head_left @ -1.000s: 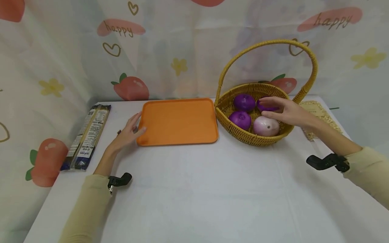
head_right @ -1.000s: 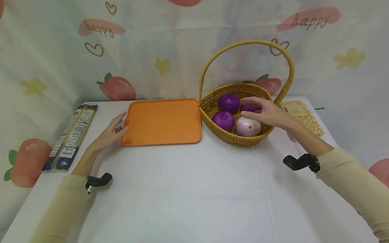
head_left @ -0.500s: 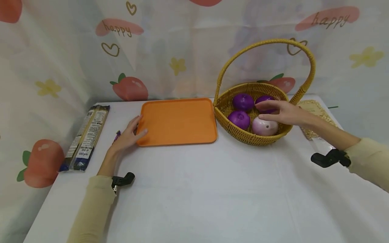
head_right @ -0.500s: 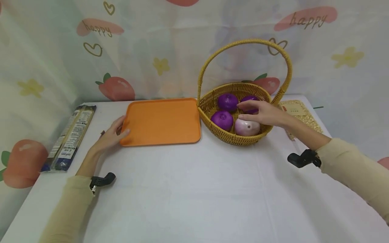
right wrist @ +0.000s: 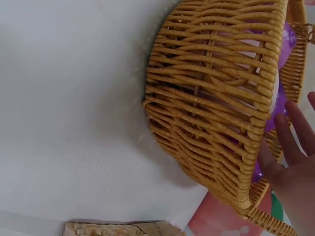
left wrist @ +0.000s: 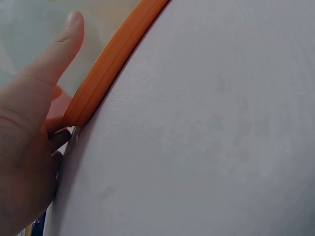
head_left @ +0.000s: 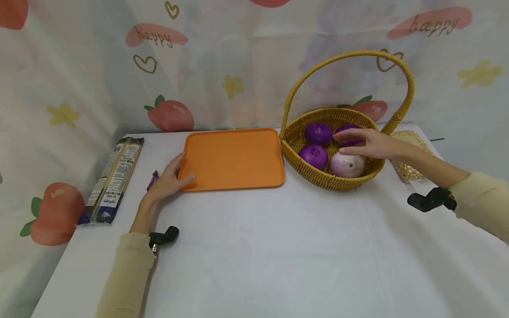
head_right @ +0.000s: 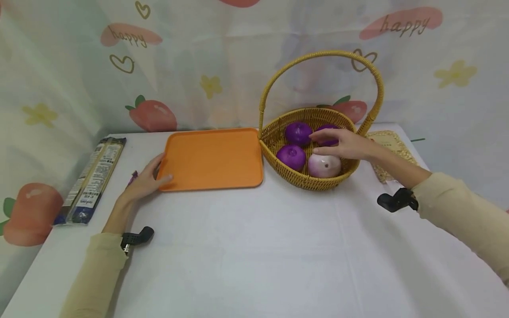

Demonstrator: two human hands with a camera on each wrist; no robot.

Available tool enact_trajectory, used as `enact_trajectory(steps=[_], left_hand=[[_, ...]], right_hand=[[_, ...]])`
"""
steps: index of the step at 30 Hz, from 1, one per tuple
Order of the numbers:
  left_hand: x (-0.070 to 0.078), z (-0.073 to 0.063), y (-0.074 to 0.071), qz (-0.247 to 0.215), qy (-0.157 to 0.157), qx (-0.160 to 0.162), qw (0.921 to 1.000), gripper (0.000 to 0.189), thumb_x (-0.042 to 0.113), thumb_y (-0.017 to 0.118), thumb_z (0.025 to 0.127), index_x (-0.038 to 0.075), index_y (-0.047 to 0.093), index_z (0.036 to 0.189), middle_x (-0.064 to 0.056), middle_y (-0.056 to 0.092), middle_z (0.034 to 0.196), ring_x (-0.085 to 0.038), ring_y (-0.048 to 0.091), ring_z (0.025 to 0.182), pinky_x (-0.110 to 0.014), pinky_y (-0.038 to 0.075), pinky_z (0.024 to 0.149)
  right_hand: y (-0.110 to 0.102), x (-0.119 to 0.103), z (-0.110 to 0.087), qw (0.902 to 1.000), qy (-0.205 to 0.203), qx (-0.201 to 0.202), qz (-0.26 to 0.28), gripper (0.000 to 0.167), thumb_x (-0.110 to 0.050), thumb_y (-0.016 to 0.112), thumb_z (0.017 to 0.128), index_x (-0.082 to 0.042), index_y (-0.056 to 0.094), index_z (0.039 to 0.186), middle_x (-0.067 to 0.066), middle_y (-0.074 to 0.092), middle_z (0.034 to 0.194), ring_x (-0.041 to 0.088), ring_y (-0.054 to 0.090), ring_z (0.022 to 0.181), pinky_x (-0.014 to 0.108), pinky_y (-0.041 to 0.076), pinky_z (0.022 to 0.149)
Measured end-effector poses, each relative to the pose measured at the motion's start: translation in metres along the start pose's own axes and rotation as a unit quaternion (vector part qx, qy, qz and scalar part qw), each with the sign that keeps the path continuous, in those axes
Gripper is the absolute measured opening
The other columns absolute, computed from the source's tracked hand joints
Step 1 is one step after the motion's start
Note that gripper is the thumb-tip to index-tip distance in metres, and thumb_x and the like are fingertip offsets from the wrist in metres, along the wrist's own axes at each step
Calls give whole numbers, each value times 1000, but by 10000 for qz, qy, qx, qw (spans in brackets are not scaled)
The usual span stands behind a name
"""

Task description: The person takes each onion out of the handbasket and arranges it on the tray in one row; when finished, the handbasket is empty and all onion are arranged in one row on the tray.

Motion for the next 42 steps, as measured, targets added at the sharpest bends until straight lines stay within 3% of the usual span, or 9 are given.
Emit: enact_trajectory(steps=[9, 15, 19, 25, 31, 34, 39, 42], left_hand=[[-2, 1, 4, 423, -38, -182, 9989, 99, 43, 72, 83, 19, 11, 157, -11, 7, 165, -34, 6, 152, -59, 9, 121], [-7, -2, 7, 762, -261, -264, 9964, 105, 50, 74, 79, 25, 8, 158, -9, 1, 165, -37, 3, 152, -64, 8, 119], [-9, -3, 8, 1018, -324, -273, 9939, 108, 56, 72, 79, 23, 5, 158, -10, 0, 165, -39, 3, 151, -66, 9, 118], [-10, -5, 8, 1203, -388, -225, 9917, 115, 59, 70, 78, 17, -2, 157, -14, 0, 165, -38, 3, 152, -62, 8, 120], [-7, -3, 6, 1128, -319, -162, 9930, 116, 58, 71, 77, 19, -3, 157, -14, 2, 165, -37, 4, 151, -62, 9, 120], [-8, -3, 5, 1113, -307, -148, 9932, 116, 57, 71, 78, 19, -3, 157, -13, 2, 165, -37, 5, 152, -62, 9, 120], [-10, -3, 6, 1084, -292, -123, 9936, 115, 56, 72, 78, 18, -2, 157, -14, 3, 165, -36, 5, 152, -61, 9, 121], [-10, -3, 7, 1045, -286, -104, 9941, 116, 55, 73, 77, 18, -2, 157, -14, 3, 165, -36, 5, 152, -61, 10, 121]], right_hand=[[7, 7, 5, 9989, -121, -387, -217, 49, -28, 62, 94, -9, 52, 138, 16, 52, 140, 35, 47, 129, 58, 40, 104], [11, 10, 8, 9979, -196, -545, -277, 47, -29, 62, 94, -11, 53, 137, 15, 53, 140, 35, 47, 130, 58, 40, 103], [13, 11, 7, 9976, -220, -590, -302, 45, -26, 62, 95, -11, 54, 137, 15, 54, 138, 33, 49, 126, 55, 43, 100], [16, 16, 4, 9972, -178, -620, -381, 43, -23, 63, 94, -14, 55, 136, 11, 59, 133, 17, 53, 112, 40, 47, 92], [14, 16, 4, 9972, -170, -660, -293, 42, -23, 63, 95, -15, 55, 136, 9, 60, 131, 0, 54, 103, 25, 48, 87], [13, 15, 4, 9974, -171, -651, -273, 42, -24, 63, 95, -15, 56, 135, 9, 60, 132, 5, 53, 106, 30, 48, 89], [14, 16, 5, 9976, -111, -665, -141, 43, -27, 61, 95, -14, 55, 136, 10, 57, 136, 23, 49, 120, 48, 44, 99], [14, 17, 6, 9975, -56, -698, -99, 43, -28, 60, 96, -14, 55, 136, 10, 55, 138, 26, 46, 123, 50, 42, 100]])
Point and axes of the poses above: each hand's wrist, its own z-axis towards the middle knuckle, its own y-axis out of the palm, x = y × z, the point moved 10 cm from there along z, towards the middle knuckle
